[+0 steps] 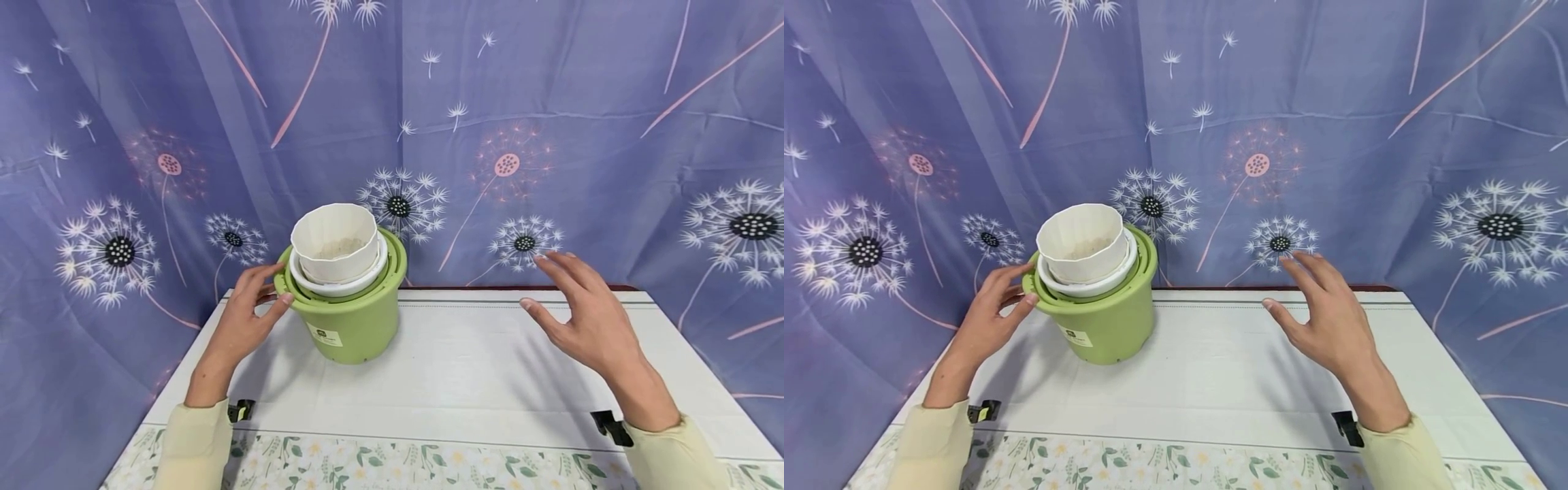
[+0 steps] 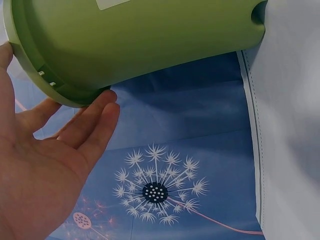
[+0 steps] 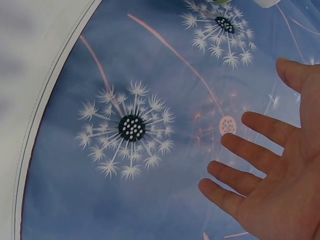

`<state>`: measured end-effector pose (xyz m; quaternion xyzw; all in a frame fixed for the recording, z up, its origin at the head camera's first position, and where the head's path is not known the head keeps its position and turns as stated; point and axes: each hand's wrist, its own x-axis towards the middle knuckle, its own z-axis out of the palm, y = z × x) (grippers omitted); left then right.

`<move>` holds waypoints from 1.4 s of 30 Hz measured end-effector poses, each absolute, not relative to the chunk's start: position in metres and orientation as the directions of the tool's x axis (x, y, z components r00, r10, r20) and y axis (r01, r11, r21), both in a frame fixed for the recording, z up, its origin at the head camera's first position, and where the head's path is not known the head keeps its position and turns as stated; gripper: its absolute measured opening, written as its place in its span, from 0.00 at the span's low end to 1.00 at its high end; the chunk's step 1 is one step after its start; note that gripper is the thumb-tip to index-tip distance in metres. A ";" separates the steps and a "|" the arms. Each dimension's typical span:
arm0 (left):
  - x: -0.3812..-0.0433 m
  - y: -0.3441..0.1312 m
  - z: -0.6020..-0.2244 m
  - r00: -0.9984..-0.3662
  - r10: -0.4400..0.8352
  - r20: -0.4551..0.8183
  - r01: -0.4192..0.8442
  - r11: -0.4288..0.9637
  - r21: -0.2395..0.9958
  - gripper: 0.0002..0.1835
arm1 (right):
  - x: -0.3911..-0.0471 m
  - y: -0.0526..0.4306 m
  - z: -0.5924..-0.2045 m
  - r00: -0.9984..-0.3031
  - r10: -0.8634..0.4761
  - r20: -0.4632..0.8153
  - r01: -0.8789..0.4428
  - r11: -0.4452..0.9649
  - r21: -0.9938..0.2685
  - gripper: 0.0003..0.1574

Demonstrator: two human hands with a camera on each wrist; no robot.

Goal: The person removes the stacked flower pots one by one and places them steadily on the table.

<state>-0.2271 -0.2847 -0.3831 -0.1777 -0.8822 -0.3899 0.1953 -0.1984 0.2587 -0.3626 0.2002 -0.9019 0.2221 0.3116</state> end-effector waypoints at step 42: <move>-0.226 -0.287 -0.382 -0.856 0.170 0.487 0.470 0.647 0.600 0.34 | -0.209 0.188 -0.333 -0.648 -0.294 0.703 -0.614 0.748 -0.253 0.45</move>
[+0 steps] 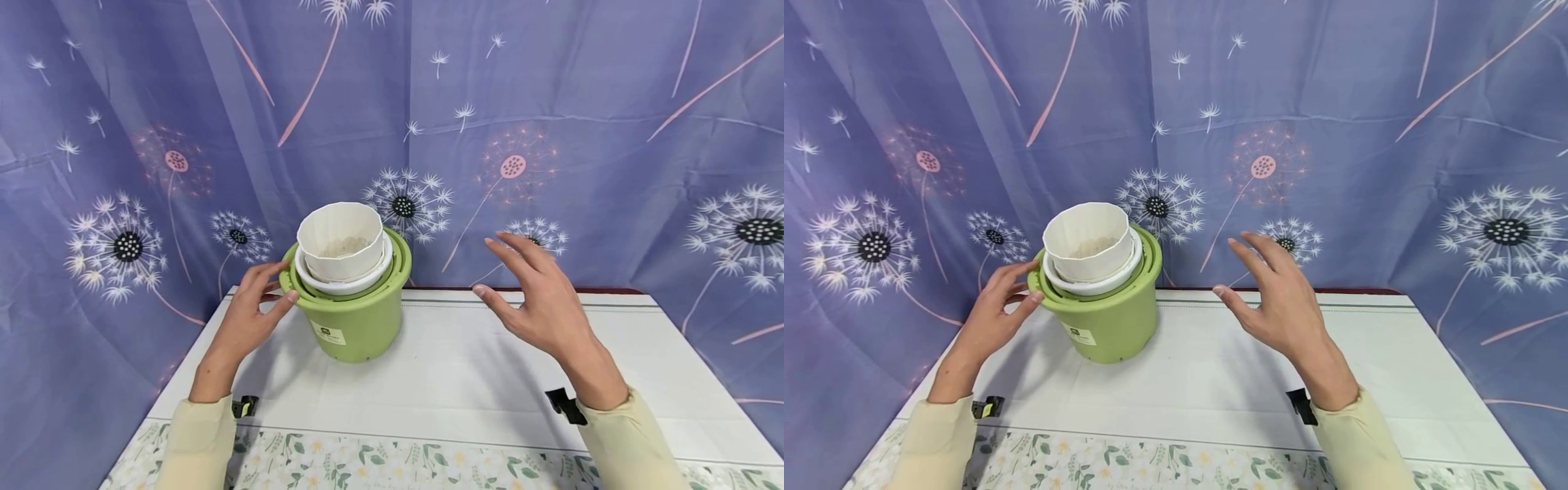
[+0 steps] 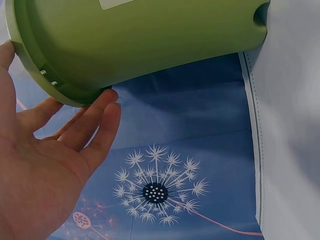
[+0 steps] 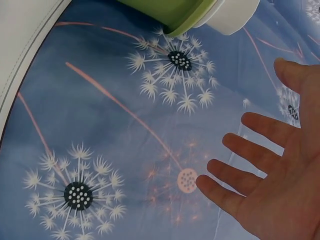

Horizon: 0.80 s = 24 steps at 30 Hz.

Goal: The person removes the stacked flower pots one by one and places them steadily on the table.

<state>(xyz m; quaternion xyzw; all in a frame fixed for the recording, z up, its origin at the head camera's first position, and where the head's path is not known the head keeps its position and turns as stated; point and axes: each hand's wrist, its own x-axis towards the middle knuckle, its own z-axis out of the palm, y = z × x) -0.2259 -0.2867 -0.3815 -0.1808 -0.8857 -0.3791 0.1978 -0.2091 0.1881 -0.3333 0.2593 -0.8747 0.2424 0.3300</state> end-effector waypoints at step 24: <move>-0.225 -0.285 -0.380 -0.858 0.164 0.486 0.470 0.634 0.615 0.35 | -0.213 0.154 -0.320 -0.587 -0.373 0.718 -0.696 0.686 -0.212 0.46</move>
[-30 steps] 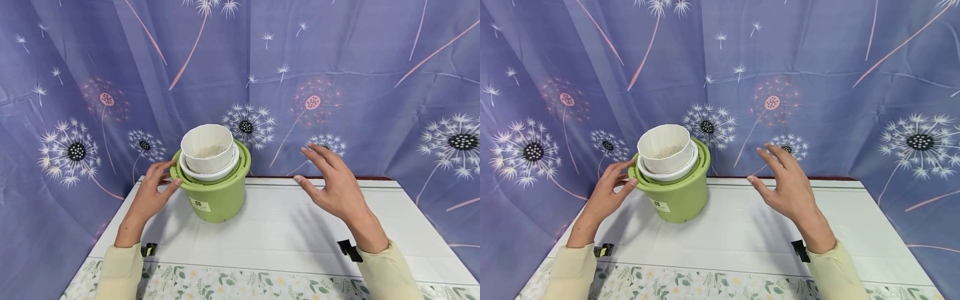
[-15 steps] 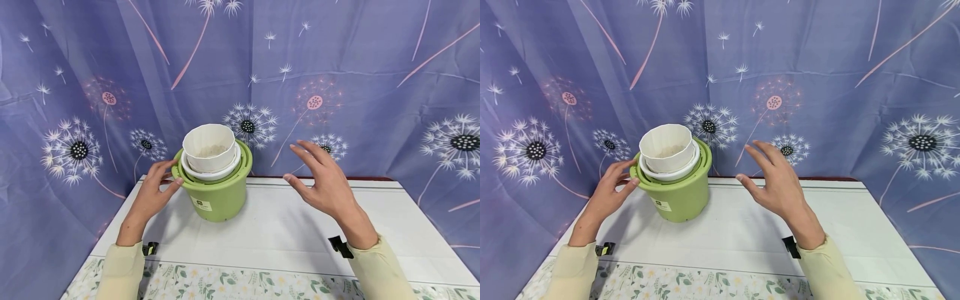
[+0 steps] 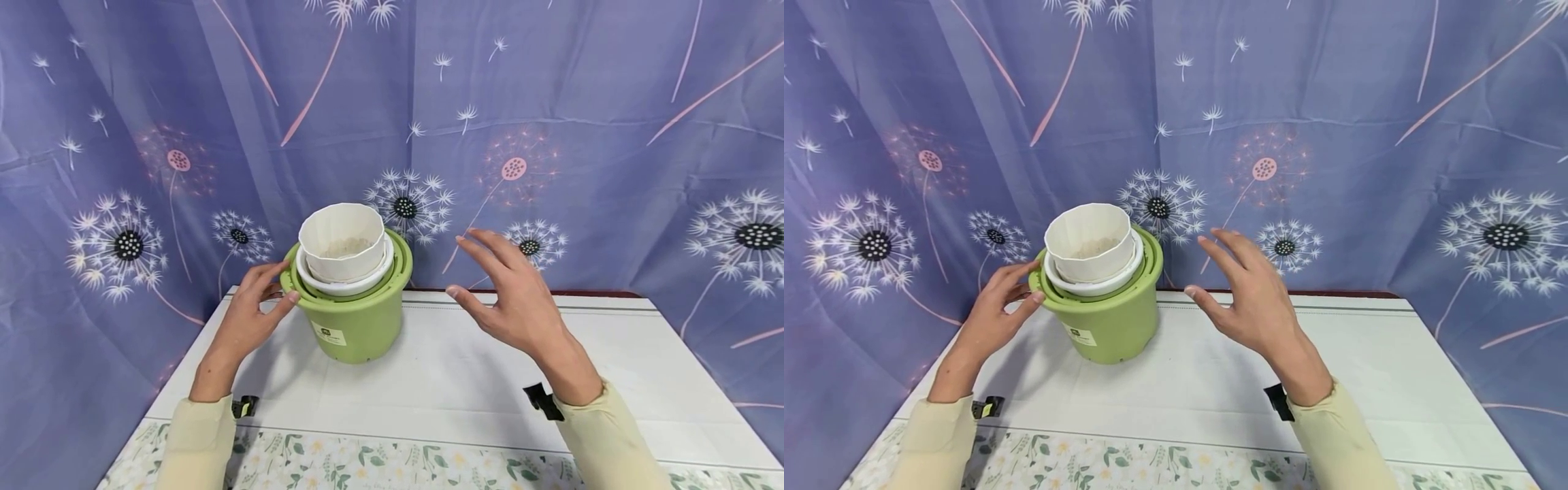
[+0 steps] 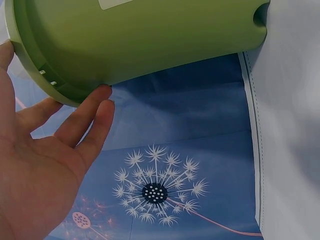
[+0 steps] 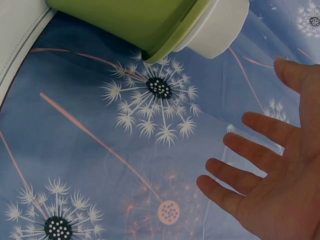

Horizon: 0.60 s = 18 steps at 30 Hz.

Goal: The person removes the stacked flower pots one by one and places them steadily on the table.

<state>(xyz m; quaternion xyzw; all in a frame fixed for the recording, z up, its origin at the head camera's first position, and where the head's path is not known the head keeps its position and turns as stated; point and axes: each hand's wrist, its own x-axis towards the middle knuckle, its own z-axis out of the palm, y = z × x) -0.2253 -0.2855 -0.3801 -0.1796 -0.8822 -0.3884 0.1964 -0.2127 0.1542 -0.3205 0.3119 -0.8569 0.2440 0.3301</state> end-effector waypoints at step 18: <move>-0.227 -0.286 -0.382 -0.849 0.158 0.504 0.480 0.628 0.612 0.35 | -0.212 0.130 -0.304 -0.552 -0.378 0.743 -0.746 0.622 -0.238 0.44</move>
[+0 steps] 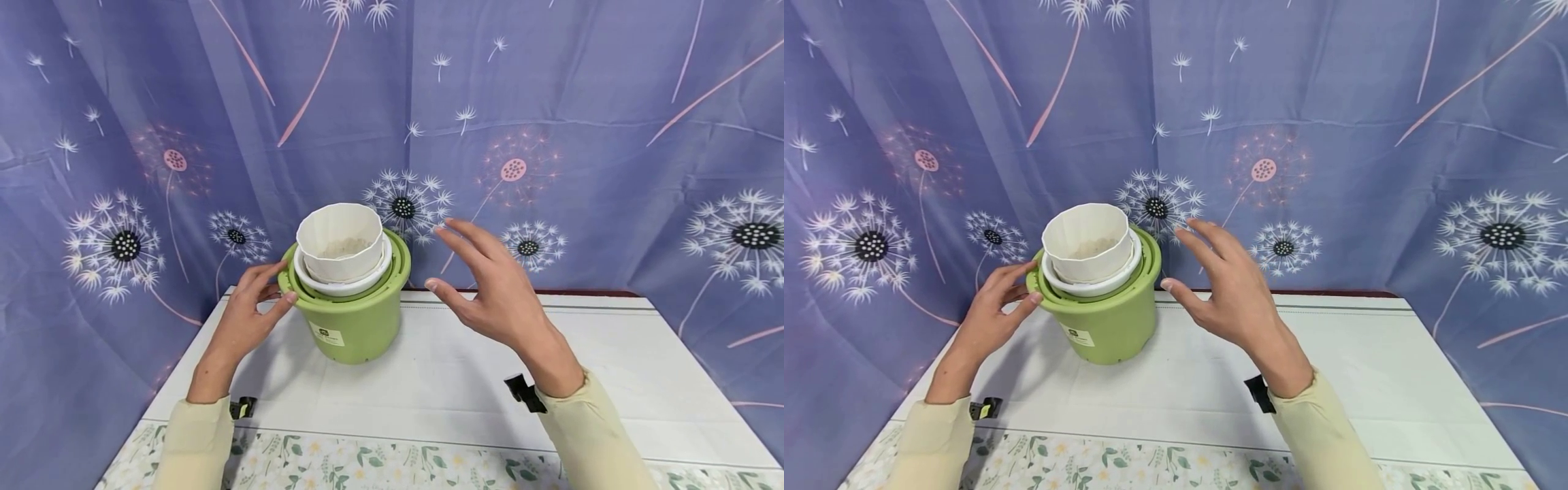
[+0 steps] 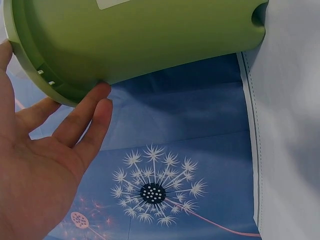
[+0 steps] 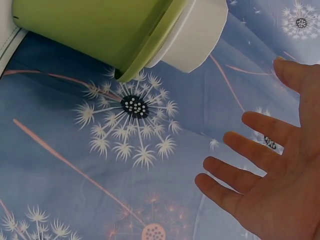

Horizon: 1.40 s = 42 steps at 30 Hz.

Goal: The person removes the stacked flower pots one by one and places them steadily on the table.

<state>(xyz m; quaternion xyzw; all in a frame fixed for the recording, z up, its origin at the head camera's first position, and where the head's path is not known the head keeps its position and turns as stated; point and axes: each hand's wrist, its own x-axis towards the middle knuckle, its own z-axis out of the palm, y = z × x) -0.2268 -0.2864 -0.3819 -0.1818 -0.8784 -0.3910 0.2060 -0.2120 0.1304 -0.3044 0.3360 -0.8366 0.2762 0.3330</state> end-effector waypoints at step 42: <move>-0.228 -0.287 -0.381 -0.848 0.161 0.504 0.495 0.582 0.646 0.34 | -0.226 0.069 -0.297 -0.515 -0.469 0.718 -0.803 0.557 -0.212 0.43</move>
